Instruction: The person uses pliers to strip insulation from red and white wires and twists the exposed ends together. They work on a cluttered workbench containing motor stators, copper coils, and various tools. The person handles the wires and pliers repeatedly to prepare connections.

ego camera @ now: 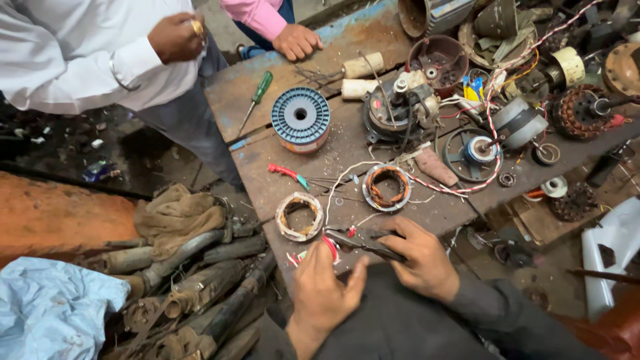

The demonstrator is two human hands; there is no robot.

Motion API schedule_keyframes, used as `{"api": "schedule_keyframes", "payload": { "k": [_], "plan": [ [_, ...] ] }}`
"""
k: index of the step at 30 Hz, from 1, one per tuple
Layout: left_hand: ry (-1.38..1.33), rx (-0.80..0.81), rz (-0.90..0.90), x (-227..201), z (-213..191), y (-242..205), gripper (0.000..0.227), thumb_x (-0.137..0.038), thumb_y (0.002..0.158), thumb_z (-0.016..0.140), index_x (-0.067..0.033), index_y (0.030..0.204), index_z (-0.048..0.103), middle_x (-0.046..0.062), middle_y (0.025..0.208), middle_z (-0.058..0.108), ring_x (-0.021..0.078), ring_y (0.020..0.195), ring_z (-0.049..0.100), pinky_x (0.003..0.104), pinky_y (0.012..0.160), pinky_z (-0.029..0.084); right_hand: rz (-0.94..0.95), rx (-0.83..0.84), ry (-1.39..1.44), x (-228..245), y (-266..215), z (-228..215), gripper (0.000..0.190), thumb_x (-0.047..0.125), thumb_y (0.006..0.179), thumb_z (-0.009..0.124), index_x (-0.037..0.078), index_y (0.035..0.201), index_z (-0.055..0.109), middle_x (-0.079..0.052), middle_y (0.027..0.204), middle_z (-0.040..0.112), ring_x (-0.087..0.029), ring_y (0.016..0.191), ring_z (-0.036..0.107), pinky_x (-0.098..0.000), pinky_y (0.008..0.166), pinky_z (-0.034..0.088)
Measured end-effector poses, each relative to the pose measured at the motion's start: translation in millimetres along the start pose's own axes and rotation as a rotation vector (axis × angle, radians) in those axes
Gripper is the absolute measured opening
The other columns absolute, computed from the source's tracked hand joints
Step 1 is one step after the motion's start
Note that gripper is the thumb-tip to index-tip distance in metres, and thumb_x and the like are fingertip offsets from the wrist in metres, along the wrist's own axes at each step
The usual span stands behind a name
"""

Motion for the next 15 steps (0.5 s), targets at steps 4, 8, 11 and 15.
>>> {"api": "schedule_keyframes", "payload": {
  "k": [4,8,11,15],
  "plan": [
    [0.126,-0.008,-0.012,8,14,-1,0.053,-0.031,0.081,0.086,0.0056,0.104,0.054,0.02,0.086,0.061,0.0411,0.074,0.061,0.047,0.063,0.049,0.0,0.012,-0.005,10,4,-11,0.034,-0.001,0.07,0.073,0.003,0.104,0.07,-0.016,0.113,0.066,-0.037,0.102,0.067,-0.0403,0.084,0.054],
    [0.189,-0.046,-0.003,30,25,-3,0.05,-0.029,0.074,0.091,-0.0014,0.096,0.056,0.015,0.081,0.061,0.0392,0.072,0.062,0.047,0.063,0.049,0.148,0.061,0.108,10,4,-7,0.033,0.0,0.072,0.076,0.004,0.104,0.074,-0.013,0.106,0.068,-0.032,0.096,0.069,-0.0374,0.08,0.055],
    [0.069,-0.065,0.087,37,23,2,0.041,-0.021,0.07,0.092,-0.0056,0.09,0.059,0.011,0.077,0.062,0.0343,0.068,0.063,0.045,0.061,0.049,0.196,0.127,0.187,8,4,-13,0.031,0.003,0.072,0.079,0.005,0.103,0.077,-0.01,0.101,0.071,-0.028,0.093,0.07,-0.0347,0.078,0.055],
    [-0.061,-0.111,0.234,36,20,15,0.035,-0.012,0.068,0.092,-0.0059,0.086,0.062,0.01,0.073,0.063,0.0306,0.063,0.063,0.042,0.056,0.047,0.131,0.178,0.313,5,6,-22,0.031,0.007,0.073,0.085,0.002,0.102,0.077,-0.01,0.095,0.07,-0.026,0.088,0.068,-0.0346,0.078,0.053]
  ]
}}
Point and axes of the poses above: each hand's wrist, its own y-axis towards the middle knuckle, its own z-axis out of the palm, x = y × z, the point moved 1 cm from there along y, towards the middle knuckle
